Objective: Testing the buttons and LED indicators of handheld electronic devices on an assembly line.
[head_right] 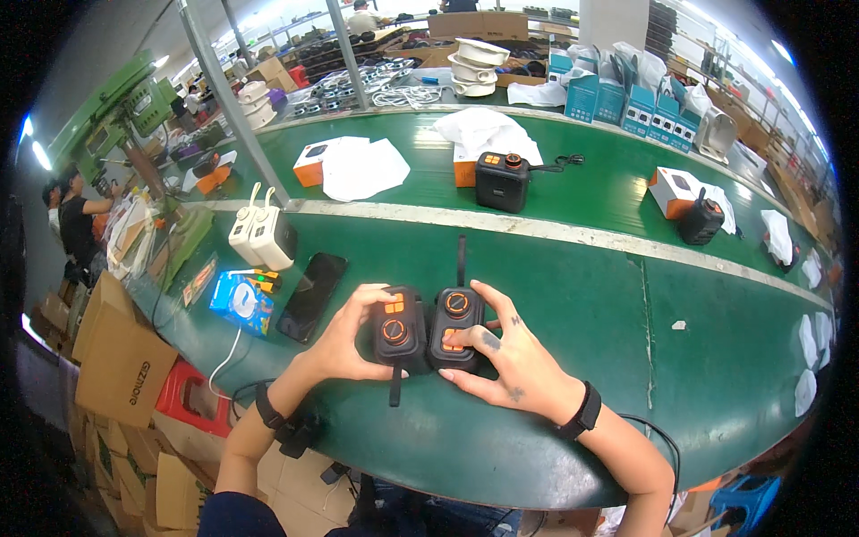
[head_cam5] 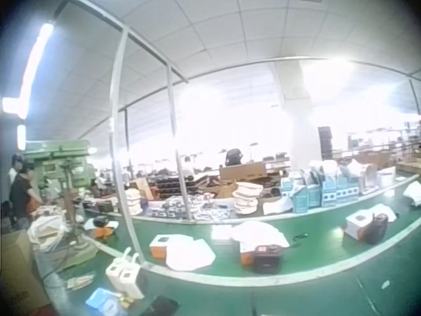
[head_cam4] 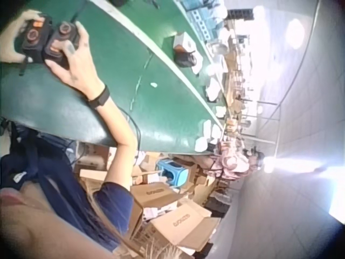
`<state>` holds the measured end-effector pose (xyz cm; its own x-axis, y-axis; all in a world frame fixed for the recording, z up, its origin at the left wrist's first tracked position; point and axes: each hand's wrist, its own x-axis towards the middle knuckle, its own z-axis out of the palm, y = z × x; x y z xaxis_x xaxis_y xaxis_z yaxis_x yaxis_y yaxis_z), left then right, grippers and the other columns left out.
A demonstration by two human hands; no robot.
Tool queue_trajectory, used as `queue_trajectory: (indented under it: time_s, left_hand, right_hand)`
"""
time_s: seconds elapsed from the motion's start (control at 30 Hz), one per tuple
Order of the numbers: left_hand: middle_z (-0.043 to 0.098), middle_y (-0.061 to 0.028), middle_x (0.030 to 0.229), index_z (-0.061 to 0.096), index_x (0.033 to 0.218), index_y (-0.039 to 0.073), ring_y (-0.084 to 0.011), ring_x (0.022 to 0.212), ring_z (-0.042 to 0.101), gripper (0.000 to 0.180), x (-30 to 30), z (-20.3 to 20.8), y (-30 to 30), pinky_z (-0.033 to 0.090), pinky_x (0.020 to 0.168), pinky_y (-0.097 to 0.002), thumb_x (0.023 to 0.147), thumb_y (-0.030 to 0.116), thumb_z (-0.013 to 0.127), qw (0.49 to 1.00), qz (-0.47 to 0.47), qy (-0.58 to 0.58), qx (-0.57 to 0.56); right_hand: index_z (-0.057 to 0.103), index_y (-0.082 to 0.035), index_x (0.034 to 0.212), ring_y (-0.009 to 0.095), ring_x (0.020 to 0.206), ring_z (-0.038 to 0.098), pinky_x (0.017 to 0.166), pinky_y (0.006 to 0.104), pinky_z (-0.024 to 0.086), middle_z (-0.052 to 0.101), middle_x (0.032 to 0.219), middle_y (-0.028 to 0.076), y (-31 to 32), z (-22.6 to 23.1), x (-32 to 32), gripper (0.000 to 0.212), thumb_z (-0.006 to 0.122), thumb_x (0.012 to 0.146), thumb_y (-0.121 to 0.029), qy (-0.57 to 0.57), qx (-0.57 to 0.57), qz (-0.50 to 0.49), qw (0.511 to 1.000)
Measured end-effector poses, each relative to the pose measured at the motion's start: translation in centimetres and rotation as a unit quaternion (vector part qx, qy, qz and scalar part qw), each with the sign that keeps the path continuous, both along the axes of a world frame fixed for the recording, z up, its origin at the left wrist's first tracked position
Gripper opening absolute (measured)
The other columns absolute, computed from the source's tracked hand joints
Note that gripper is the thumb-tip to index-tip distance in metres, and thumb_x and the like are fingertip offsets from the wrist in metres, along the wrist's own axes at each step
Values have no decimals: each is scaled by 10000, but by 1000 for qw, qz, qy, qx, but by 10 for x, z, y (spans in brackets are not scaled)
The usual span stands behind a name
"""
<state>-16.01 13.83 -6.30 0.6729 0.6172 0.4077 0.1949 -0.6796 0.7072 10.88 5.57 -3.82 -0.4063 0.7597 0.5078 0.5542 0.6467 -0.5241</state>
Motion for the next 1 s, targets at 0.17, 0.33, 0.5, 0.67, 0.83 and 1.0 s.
queue_trajectory:
  time_s: [0.17,0.33,0.5,0.67,0.83,1.0]
  left_hand:
    - [417,-190,1223,418,1256,66,-339,1078,540,920,13,7,-16,514,845,-426,574,450,902,971,181,53,150]
    - [453,-155,1178,495,1167,56,-315,890,638,753,15,12,-21,559,641,-389,662,505,828,947,242,91,190]
    - [524,-99,986,586,994,25,-234,727,644,591,14,25,-37,533,547,-344,710,497,799,930,261,154,206]
    - [527,-96,909,600,1060,18,-218,709,619,524,0,42,-43,527,579,-312,730,370,806,970,138,119,163]
    - [537,-70,912,596,1145,60,-200,687,597,541,-13,28,-45,522,583,-288,698,242,840,989,-4,34,143]
    - [537,-52,889,613,1141,154,-161,674,581,533,-5,13,-44,486,506,-258,678,257,857,969,10,35,244]
  right_hand:
    - [631,-116,1084,474,1238,454,915,466,528,312,1409,316,-2,-1,-1,383,792,772,-270,18,-35,-8,999]
    - [631,-117,1088,474,1243,453,912,463,530,298,1420,326,-1,-3,-1,386,791,772,-269,3,-4,-7,1000]
    - [636,-116,1082,484,1245,455,916,473,532,290,1427,335,-2,-3,-2,381,796,767,-257,8,-2,-8,1000]
    - [643,-106,1077,480,1259,454,938,497,527,270,1442,349,-3,-1,-1,361,791,773,-232,4,5,-14,1000]
    - [641,-98,1086,476,1266,447,952,491,523,276,1441,352,-3,0,-3,348,778,787,-210,14,-2,-13,1000]
    - [634,-109,1086,490,1272,436,963,474,498,264,1450,365,-2,-1,-1,350,780,786,-215,4,4,-12,1000]
